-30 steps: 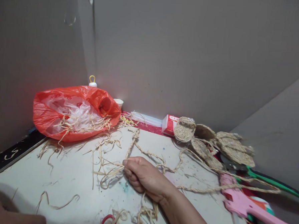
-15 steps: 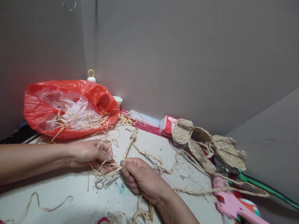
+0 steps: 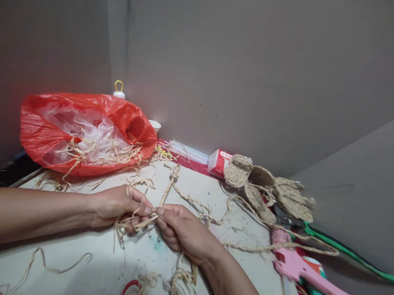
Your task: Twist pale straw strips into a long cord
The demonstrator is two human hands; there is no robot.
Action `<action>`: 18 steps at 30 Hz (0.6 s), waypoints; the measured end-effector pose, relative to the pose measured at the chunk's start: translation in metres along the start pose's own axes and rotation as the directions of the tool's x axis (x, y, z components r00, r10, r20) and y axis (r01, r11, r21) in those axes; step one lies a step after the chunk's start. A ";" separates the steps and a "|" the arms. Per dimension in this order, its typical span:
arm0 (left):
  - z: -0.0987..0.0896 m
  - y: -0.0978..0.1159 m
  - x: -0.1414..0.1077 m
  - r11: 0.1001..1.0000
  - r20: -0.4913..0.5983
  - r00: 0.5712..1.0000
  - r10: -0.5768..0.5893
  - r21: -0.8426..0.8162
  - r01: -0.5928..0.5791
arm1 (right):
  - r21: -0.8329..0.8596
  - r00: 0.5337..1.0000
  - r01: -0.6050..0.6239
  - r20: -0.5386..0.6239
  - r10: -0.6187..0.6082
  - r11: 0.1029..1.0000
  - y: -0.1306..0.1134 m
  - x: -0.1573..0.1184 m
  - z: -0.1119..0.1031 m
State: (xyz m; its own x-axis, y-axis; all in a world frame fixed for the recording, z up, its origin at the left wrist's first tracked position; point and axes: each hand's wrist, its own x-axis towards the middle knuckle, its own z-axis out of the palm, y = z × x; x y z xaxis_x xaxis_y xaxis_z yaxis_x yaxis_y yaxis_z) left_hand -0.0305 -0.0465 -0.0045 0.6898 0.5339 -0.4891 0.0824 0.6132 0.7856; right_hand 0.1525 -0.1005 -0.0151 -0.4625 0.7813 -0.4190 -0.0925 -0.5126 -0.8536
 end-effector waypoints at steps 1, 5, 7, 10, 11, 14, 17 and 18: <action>0.000 0.000 0.000 1.000 -0.005 1.000 -0.006 0.006 0.006 | 0.003 1.000 0.000 -0.001 0.000 1.000 0.000 0.000 0.000; -0.001 0.004 -0.001 0.996 -0.019 1.000 -0.017 0.085 0.018 | -0.002 1.000 0.015 0.000 -0.015 1.000 0.001 -0.001 0.000; 0.000 0.006 -0.002 0.988 -0.029 1.000 -0.011 0.152 0.016 | -0.008 1.000 0.021 -0.001 -0.021 1.000 0.002 -0.001 -0.001; 0.001 0.011 -0.002 0.960 -0.061 0.998 0.015 0.279 0.003 | -0.013 1.000 0.023 -0.001 -0.023 1.000 0.002 0.000 0.000; 0.001 0.012 -0.002 0.947 -0.067 0.997 0.024 0.320 -0.002 | -0.016 1.000 0.025 -0.002 -0.025 1.000 0.002 0.000 0.000; 0.002 0.014 0.000 0.913 -0.056 0.997 0.047 0.407 -0.020 | -0.031 1.000 0.028 -0.006 -0.028 0.999 0.002 0.000 0.001; 0.002 0.015 0.003 0.873 -0.045 0.997 0.070 0.485 -0.039 | -0.060 0.999 0.042 -0.006 -0.042 0.997 0.002 -0.001 0.002; 0.002 0.016 0.004 0.855 -0.040 0.997 0.073 0.518 -0.042 | -0.068 0.999 0.047 -0.003 -0.048 0.997 0.002 -0.001 0.002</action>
State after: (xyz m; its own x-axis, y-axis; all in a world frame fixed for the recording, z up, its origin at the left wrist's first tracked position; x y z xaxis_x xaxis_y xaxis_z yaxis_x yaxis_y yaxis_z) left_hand -0.0246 -0.0360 0.0070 0.6645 0.6001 -0.4453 0.4141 0.2003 0.8879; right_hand 0.1509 -0.1029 -0.0158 -0.4547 0.8060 -0.3790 -0.0540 -0.4497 -0.8915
